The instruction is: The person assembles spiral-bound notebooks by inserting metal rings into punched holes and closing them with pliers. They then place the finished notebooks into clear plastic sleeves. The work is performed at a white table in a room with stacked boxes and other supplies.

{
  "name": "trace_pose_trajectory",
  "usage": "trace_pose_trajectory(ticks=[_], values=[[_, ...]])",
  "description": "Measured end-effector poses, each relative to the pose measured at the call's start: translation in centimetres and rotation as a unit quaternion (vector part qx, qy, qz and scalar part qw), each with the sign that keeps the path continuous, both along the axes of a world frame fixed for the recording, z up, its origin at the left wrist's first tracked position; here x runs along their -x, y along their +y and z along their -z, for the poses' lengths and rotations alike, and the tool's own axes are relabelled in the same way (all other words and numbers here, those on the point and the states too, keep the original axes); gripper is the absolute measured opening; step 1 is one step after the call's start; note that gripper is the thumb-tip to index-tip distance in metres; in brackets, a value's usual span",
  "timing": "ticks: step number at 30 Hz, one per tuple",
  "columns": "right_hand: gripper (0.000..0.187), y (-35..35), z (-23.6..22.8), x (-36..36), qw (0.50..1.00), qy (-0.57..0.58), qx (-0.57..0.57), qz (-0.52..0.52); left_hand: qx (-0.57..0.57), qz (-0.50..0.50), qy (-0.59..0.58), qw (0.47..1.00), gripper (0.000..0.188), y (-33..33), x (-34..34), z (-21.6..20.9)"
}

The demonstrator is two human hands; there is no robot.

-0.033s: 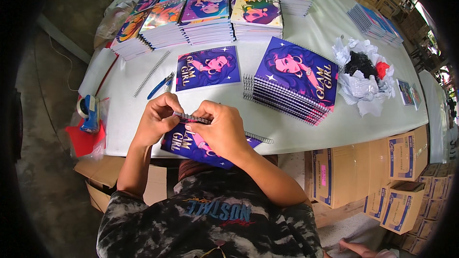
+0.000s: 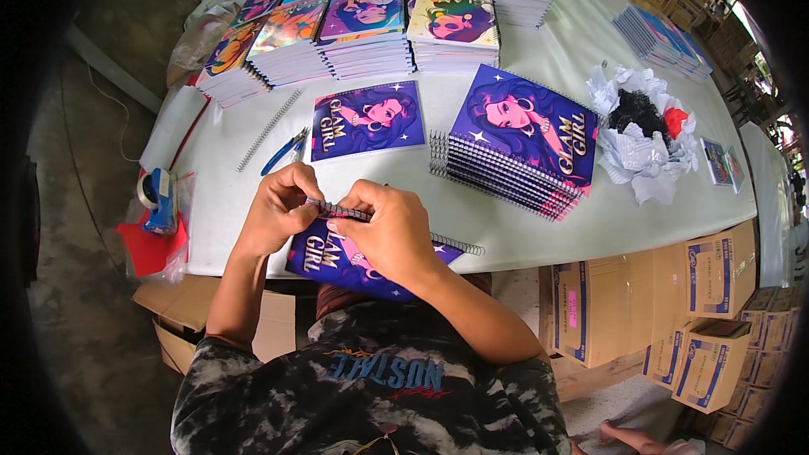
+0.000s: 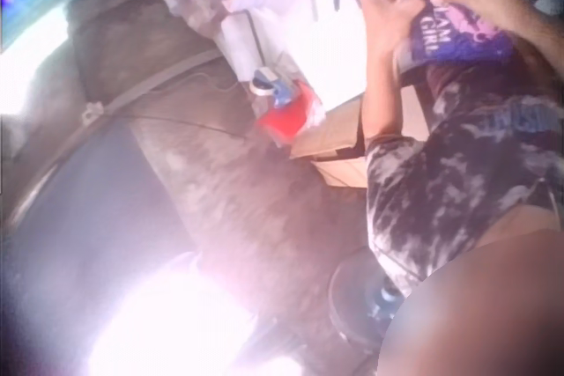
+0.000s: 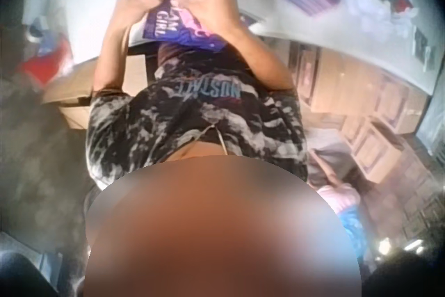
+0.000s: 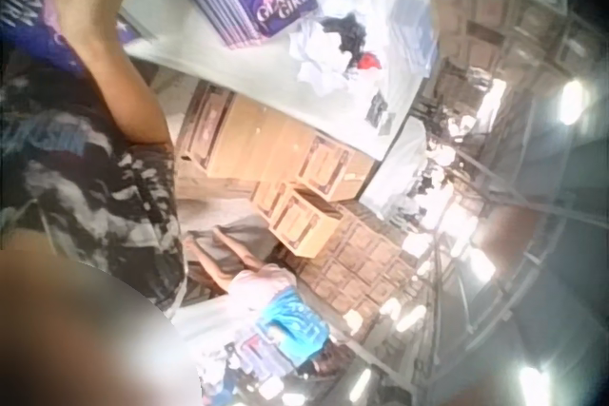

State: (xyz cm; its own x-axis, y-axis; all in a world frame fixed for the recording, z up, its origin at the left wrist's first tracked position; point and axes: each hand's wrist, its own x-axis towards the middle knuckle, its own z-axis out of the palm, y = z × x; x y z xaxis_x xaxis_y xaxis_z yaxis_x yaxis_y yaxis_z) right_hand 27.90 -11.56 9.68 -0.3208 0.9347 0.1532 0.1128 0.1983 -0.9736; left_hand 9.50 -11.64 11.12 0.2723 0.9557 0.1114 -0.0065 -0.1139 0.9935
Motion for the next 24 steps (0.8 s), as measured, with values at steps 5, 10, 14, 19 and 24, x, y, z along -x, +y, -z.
trace_pose_trajectory(ticks=[5,10,14,19,24], values=[[0.021,-0.6,-0.5,-1.1,0.994,-0.091,-0.045,0.044,0.068,0.036,0.003,0.997,0.013,0.6,-1.1,-0.4],[0.024,-2.1,-3.4,-7.5,0.97,0.051,-0.16,0.173,-0.189,0.09,0.365,0.907,0.023,0.0,-3.3,-4.8],[0.038,0.3,-3.6,-16.3,0.824,0.061,-0.257,0.501,-0.218,-0.148,0.058,0.963,0.024,2.7,-9.9,-8.5],[0.055,5.6,4.0,-19.6,0.843,0.253,-0.127,0.456,-0.21,-0.287,0.205,0.912,0.036,10.8,-17.8,-1.6],[0.041,6.4,6.0,-19.6,0.848,0.132,-0.146,0.493,-0.289,-0.284,0.232,0.884,0.018,12.4,-19.2,4.4]])
